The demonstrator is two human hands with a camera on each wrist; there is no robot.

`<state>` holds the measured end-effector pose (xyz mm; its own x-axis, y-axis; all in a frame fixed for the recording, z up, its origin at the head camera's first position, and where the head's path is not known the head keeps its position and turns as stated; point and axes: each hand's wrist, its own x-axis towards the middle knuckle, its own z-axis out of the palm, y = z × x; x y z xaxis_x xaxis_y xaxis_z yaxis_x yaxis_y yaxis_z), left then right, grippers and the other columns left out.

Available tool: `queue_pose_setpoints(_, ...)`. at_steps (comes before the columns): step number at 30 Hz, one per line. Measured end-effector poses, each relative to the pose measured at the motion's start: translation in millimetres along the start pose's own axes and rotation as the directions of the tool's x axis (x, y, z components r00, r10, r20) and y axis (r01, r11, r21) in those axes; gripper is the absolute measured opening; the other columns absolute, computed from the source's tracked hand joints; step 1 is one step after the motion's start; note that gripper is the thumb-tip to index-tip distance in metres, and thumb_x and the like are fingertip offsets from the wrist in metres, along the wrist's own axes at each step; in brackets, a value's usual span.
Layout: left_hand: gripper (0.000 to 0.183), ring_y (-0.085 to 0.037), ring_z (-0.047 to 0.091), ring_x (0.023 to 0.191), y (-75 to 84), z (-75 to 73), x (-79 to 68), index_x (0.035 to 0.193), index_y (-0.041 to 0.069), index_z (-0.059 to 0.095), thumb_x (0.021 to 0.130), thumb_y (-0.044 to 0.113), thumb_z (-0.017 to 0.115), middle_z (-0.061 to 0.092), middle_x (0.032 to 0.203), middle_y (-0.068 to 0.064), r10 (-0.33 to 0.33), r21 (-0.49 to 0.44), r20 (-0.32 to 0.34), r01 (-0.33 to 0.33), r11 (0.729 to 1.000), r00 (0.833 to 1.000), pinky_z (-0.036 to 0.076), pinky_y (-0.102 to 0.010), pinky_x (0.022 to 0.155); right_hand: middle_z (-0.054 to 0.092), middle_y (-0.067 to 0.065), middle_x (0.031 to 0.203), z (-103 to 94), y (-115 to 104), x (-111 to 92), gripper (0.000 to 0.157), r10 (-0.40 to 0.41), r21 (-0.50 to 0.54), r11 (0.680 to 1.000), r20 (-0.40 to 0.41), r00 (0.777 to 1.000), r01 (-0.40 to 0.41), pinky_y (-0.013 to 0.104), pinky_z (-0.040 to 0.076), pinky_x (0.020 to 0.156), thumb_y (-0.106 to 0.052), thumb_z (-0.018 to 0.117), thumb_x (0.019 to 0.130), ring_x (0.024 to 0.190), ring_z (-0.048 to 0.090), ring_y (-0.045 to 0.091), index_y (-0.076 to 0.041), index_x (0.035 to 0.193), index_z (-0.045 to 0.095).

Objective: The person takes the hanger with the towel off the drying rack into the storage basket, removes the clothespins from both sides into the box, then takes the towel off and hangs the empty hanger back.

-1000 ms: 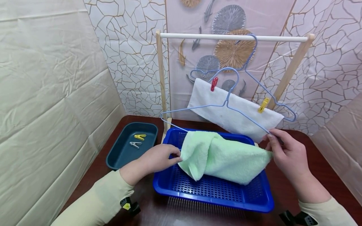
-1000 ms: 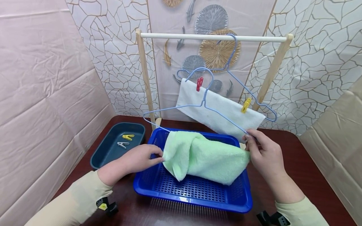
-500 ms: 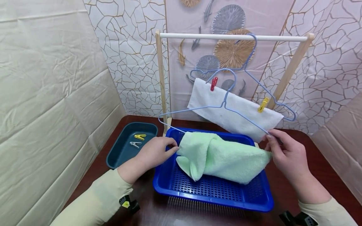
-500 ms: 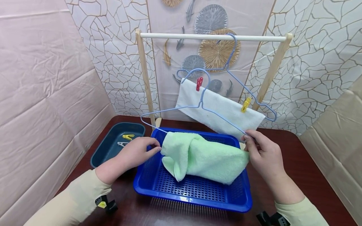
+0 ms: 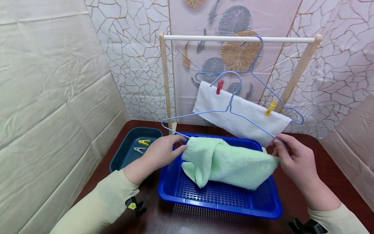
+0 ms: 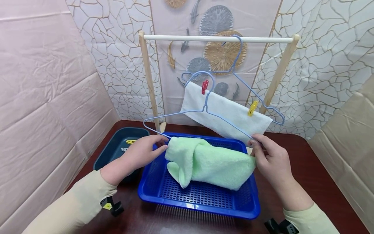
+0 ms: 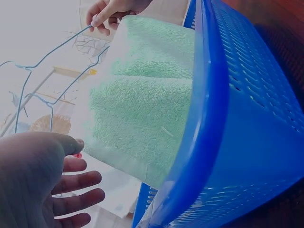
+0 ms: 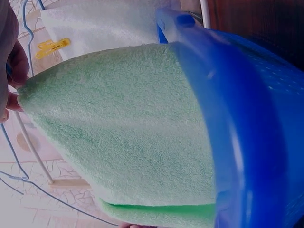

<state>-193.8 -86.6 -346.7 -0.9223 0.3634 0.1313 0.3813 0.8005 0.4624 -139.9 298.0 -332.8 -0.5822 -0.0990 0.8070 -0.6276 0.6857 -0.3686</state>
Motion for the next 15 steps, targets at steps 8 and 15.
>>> queue_pose_setpoints(8,0.034,-0.013,0.065,0.096,1.7,-0.4,2.4,0.122,0.023,0.068,0.098,0.046,0.060,0.069,0.103,0.007,0.027,-0.022,-0.017,-0.028,0.999,0.999,0.055,-0.036,0.082,0.058,-0.027,0.093,-0.9,-2.0,0.8,0.029,0.001,-0.007,1.000,-0.001,1.000,-0.001,0.008,0.043,0.059,0.018,0.066,0.083,0.066,0.053,-0.009,0.001,0.107,0.069)
queue_pose_setpoints(15,0.031,-0.007,0.063,0.093,3.7,1.7,3.1,0.120,0.024,0.069,0.098,0.044,0.060,0.069,0.103,0.009,0.034,-0.023,-0.009,-0.035,0.999,0.999,0.055,-0.033,0.082,0.058,-0.027,0.093,-0.6,-1.5,0.2,0.029,0.002,-0.011,1.000,0.002,1.000,-0.002,0.008,0.043,0.058,0.018,0.067,0.083,0.065,0.054,-0.007,0.001,0.107,0.069)
